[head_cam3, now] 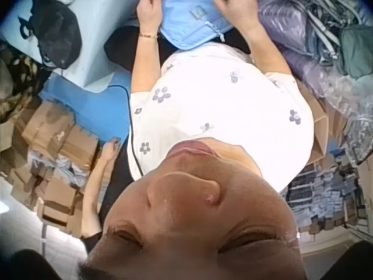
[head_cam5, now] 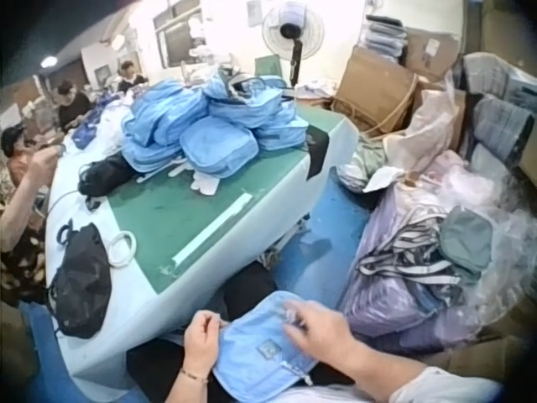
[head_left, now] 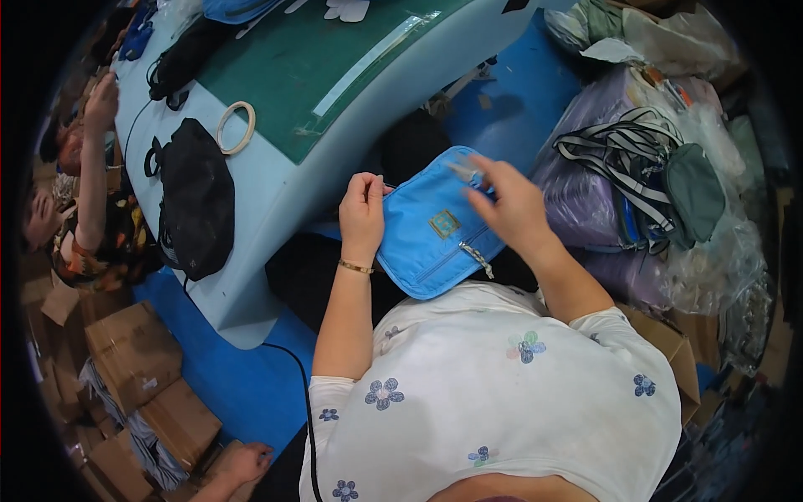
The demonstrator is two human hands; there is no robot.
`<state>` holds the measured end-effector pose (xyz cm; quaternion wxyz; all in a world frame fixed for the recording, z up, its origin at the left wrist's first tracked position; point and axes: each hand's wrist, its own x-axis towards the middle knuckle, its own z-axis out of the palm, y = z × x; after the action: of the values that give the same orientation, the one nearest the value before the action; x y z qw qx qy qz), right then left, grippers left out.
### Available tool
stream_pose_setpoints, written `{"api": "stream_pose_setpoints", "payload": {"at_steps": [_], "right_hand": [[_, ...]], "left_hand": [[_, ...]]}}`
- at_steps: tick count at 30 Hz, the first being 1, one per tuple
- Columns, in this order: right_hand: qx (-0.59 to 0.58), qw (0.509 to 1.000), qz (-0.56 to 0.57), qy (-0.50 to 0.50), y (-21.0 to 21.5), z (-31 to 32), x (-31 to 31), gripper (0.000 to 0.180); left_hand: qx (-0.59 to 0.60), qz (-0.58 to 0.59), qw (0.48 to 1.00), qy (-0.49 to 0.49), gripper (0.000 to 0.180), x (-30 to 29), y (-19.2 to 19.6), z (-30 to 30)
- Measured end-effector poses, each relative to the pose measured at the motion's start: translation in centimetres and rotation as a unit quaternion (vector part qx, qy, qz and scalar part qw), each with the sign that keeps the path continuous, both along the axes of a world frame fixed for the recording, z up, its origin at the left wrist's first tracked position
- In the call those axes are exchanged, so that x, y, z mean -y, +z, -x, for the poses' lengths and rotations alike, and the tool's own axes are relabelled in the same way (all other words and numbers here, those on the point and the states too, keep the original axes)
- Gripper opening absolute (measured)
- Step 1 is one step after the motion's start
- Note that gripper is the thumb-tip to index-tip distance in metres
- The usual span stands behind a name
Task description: Trimming loose threads and inspecting small bags at a workshop station.
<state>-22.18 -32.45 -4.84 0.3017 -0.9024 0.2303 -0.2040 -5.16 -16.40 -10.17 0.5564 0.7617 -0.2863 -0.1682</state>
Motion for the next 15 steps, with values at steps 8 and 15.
{"api": "stream_pose_setpoints", "payload": {"at_steps": [8, 15], "right_hand": [[-0.055, 0.993, 0.079, 0.067, -1.2, -2.7, -3.7, 0.041], [-0.083, 0.989, 0.101, 0.069, -1.3, -3.1, -4.1, 0.039]], "left_hand": [[0.263, -0.022, 0.964, 0.021, 0.011, 1.0, 1.7, 0.9], [0.302, -0.036, 0.953, 0.016, 0.012, 0.8, 2.0, 1.3]]}}
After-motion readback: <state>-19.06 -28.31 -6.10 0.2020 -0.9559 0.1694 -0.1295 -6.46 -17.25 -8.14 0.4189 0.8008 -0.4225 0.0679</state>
